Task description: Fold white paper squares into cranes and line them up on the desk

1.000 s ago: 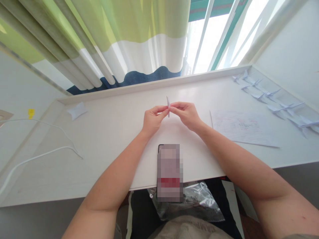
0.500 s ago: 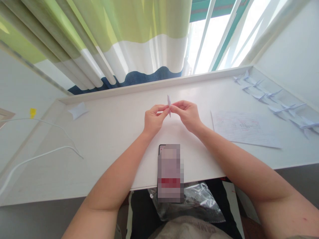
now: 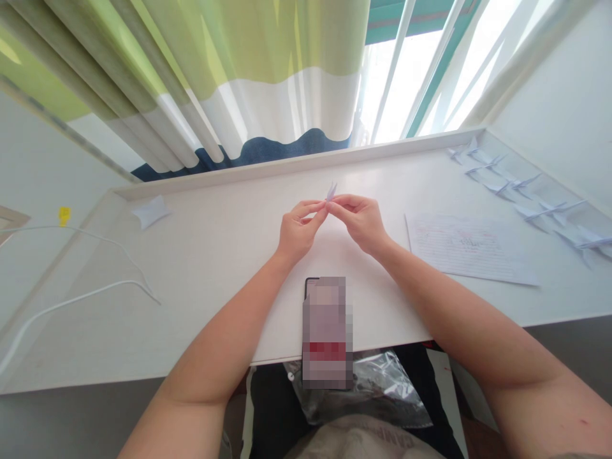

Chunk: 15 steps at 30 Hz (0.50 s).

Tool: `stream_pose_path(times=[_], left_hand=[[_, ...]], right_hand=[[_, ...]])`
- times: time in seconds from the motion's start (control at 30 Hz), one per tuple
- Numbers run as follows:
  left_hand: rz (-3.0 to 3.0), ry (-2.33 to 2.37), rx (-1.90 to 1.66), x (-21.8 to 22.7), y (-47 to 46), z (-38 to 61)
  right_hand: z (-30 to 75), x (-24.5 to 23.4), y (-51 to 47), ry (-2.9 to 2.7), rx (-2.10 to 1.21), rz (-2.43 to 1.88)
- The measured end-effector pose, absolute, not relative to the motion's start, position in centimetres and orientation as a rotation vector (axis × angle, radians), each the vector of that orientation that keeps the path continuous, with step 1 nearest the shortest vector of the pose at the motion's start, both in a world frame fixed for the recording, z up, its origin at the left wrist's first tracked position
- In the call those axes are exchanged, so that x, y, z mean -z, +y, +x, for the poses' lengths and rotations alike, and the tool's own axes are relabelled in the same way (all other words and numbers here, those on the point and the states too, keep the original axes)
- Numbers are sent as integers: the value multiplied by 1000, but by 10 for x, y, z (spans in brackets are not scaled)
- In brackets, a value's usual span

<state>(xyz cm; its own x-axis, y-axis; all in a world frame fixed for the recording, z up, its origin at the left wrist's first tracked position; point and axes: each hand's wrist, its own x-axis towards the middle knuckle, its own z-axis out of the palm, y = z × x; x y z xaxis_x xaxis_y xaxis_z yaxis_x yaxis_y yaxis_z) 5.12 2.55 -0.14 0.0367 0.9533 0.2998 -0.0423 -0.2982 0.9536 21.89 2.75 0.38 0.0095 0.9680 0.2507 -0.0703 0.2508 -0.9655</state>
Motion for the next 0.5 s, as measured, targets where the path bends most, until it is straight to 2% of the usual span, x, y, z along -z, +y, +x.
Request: stream_pose_path(times=[0.5], left_hand=[[1571, 1089, -1393, 13, 35, 44]], right_hand=[[223, 4, 32, -1352, -985, -1038]])
